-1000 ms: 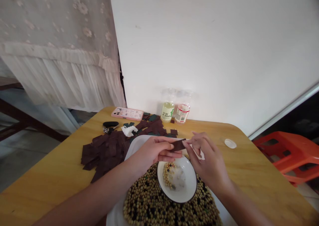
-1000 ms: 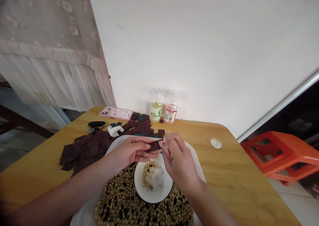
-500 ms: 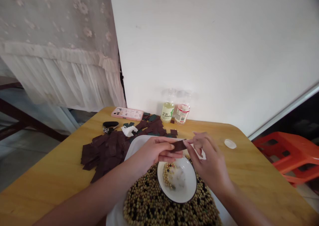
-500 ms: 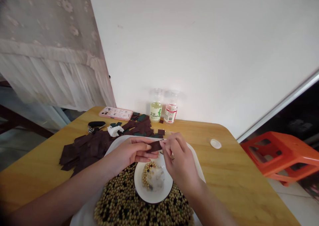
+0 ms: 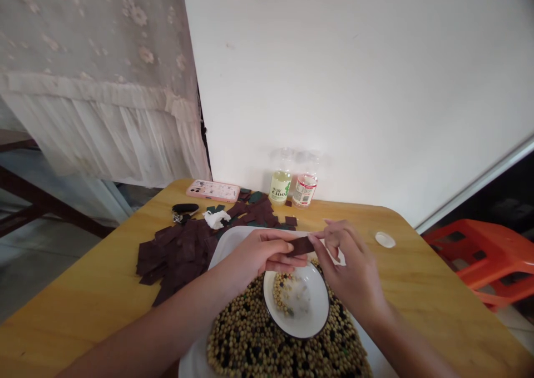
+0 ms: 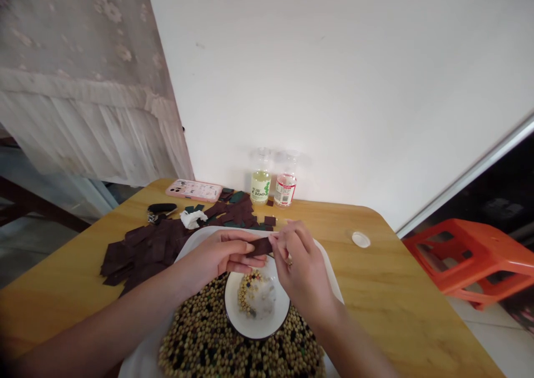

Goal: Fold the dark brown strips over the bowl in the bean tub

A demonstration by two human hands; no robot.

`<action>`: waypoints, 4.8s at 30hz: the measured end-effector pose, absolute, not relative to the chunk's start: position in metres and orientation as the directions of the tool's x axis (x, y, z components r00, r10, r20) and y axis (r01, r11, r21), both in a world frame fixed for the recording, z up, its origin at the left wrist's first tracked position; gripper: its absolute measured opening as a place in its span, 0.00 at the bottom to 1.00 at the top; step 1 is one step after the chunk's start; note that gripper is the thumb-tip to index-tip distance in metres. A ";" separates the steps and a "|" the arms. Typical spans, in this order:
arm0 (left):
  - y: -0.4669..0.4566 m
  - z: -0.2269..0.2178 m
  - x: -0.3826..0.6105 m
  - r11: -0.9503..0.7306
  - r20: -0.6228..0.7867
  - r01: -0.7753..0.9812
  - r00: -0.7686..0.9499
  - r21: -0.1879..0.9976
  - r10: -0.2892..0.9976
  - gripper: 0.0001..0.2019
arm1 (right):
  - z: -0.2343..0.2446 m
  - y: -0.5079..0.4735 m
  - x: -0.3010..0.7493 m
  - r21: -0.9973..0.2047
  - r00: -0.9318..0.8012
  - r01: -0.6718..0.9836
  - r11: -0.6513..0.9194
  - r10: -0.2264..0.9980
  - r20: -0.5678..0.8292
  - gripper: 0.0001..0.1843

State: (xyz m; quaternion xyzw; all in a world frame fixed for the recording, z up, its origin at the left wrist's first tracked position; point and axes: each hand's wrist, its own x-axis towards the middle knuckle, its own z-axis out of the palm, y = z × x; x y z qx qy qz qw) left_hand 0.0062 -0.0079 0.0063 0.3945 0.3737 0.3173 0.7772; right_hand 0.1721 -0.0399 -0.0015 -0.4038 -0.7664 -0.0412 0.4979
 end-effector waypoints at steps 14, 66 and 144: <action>-0.008 0.009 0.006 0.494 -0.348 -0.214 0.484 0.843 0.803 0.10 | 0.000 -0.039 0.171 -0.314 -0.188 0.665 0.678 0.559 0.808 0.17; -0.007 0.009 0.006 0.466 -0.322 -0.303 0.420 0.831 0.848 0.08 | 0.002 -0.042 0.172 -0.296 -0.152 0.684 0.666 0.528 0.835 0.16; -0.011 0.008 0.008 0.558 -0.375 -0.253 0.521 0.790 0.767 0.09 | -0.005 -0.037 0.175 -0.163 -0.318 0.657 0.736 0.467 0.825 0.13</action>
